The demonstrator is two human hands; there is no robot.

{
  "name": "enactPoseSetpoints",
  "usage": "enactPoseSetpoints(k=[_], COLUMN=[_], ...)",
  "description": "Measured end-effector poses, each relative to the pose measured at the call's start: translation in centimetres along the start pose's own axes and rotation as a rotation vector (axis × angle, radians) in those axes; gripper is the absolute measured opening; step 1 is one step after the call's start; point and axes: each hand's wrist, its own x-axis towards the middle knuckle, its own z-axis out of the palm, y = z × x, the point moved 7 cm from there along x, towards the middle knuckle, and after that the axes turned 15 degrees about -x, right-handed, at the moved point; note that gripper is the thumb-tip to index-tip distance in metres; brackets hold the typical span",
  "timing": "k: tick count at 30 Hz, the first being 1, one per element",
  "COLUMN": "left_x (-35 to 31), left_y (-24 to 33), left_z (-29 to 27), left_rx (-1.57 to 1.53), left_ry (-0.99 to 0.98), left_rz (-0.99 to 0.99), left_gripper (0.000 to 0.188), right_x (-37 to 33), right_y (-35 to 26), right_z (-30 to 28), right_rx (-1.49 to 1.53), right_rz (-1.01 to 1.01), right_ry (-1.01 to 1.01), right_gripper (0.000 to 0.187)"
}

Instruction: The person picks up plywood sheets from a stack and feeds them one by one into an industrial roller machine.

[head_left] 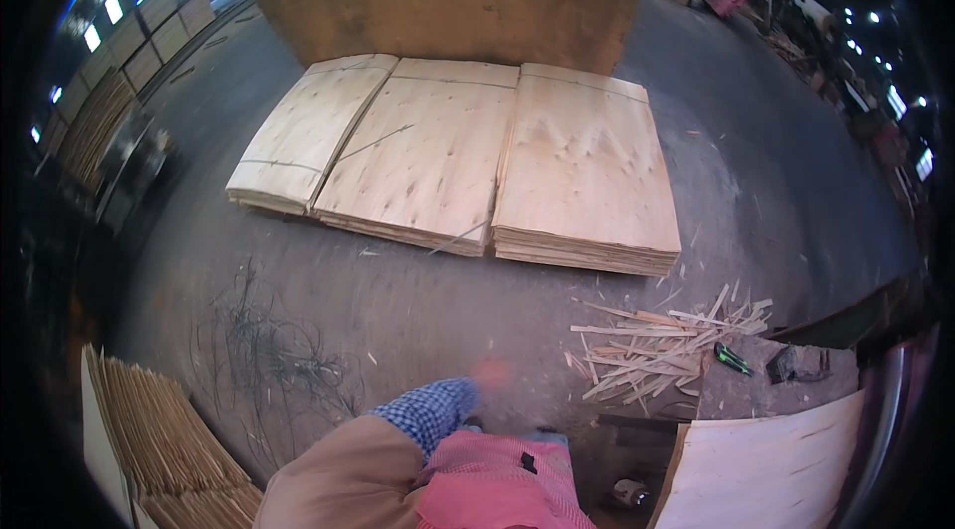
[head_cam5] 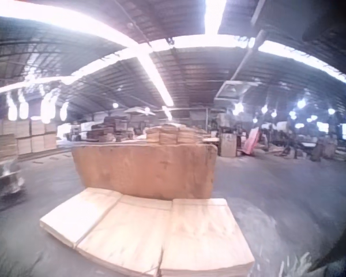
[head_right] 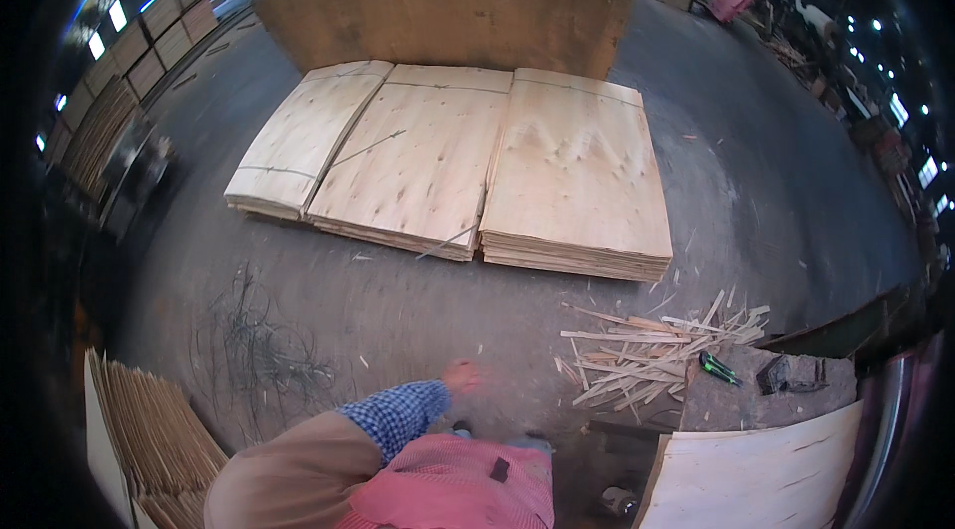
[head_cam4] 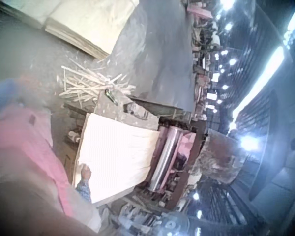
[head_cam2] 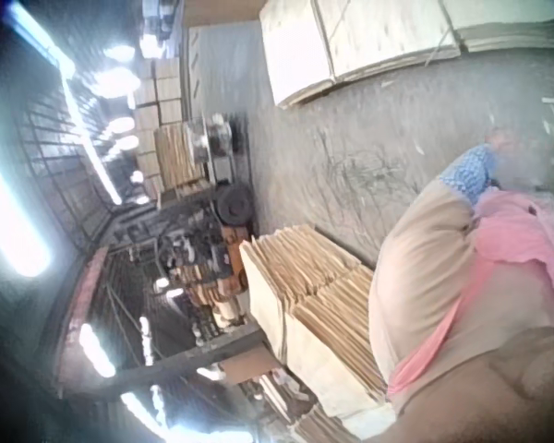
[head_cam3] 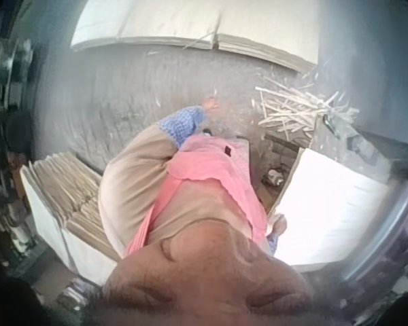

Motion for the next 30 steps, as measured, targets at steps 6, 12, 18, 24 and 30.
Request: enactPoseSetpoints(k=[6,12,18,24,30], left_x=[-0.4,5.0,19.6,36.5,44.3], left_y=[8.8,11.2,21.3,21.8,23.0], left_z=[-8.9,-11.4,1.0,8.7,14.9], left_rx=[0.088,-0.137,-0.412,-0.563,-0.603], left_ry=[0.332,0.57,0.606,0.536,0.649], left_rz=[-0.054,-0.187,-0.116,-0.141,-0.291], left_gripper=[0.041,0.046,0.057,0.076,0.078], right_x=[-9.4,-0.7,30.5,30.2,30.3], right_y=[-23.4,-49.3,-91.5,-105.5,-105.8], right_z=[-22.9,-37.3,-23.3,-29.0,-30.6], right_rx=[0.218,0.229,0.785,1.339,1.758], right_rz=[-0.267,-0.764,-0.663,-0.031,0.029], right_ry=[0.331,0.744,-0.05,-0.624,-0.957], right_gripper=[0.071,0.039,0.048,0.038,0.026])
